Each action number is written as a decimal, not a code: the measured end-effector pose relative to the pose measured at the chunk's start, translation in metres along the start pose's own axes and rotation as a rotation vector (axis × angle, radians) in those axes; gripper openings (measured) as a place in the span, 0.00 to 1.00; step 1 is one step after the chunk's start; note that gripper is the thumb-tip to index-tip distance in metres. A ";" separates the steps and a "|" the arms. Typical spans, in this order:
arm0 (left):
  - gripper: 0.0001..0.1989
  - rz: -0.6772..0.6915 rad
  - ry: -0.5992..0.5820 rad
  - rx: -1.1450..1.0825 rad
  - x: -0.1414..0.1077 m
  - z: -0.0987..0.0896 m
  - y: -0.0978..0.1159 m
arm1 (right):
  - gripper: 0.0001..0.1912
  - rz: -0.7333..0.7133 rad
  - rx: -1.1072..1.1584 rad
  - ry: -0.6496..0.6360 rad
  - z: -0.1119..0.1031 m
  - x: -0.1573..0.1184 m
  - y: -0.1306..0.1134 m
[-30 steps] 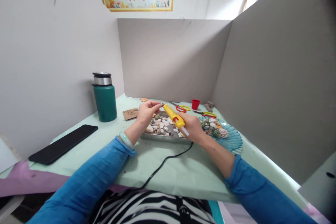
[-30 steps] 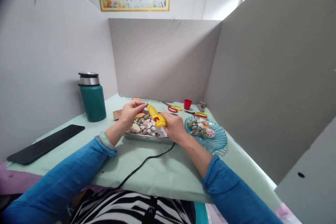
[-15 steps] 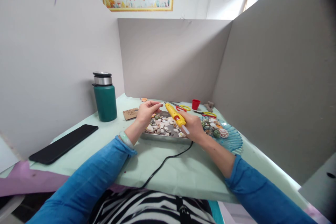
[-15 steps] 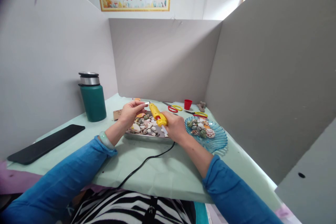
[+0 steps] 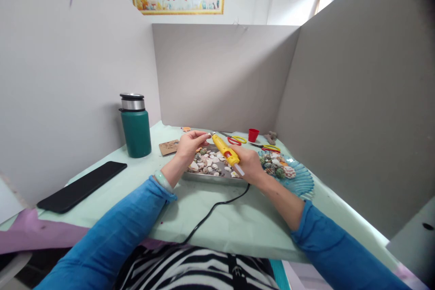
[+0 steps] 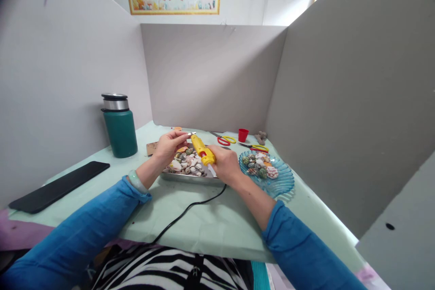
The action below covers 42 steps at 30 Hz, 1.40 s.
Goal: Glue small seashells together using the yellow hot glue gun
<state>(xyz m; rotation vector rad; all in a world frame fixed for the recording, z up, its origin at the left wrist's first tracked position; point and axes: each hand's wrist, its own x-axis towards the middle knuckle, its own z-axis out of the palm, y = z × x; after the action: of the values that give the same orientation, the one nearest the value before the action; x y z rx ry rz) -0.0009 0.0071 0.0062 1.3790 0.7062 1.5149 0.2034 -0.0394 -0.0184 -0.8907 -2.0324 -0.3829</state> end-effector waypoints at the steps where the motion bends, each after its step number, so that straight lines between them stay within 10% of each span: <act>1: 0.17 -0.003 0.002 -0.004 0.000 0.000 0.000 | 0.14 -0.002 0.003 0.001 0.000 0.000 0.000; 42: 0.17 -0.001 0.021 0.028 0.000 0.000 0.001 | 0.14 0.006 -0.008 -0.011 -0.001 0.000 -0.001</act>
<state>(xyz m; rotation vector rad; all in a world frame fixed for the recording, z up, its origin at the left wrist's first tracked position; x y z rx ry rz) -0.0012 0.0064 0.0074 1.3857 0.7430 1.5258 0.2029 -0.0408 -0.0175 -0.9056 -2.0389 -0.3842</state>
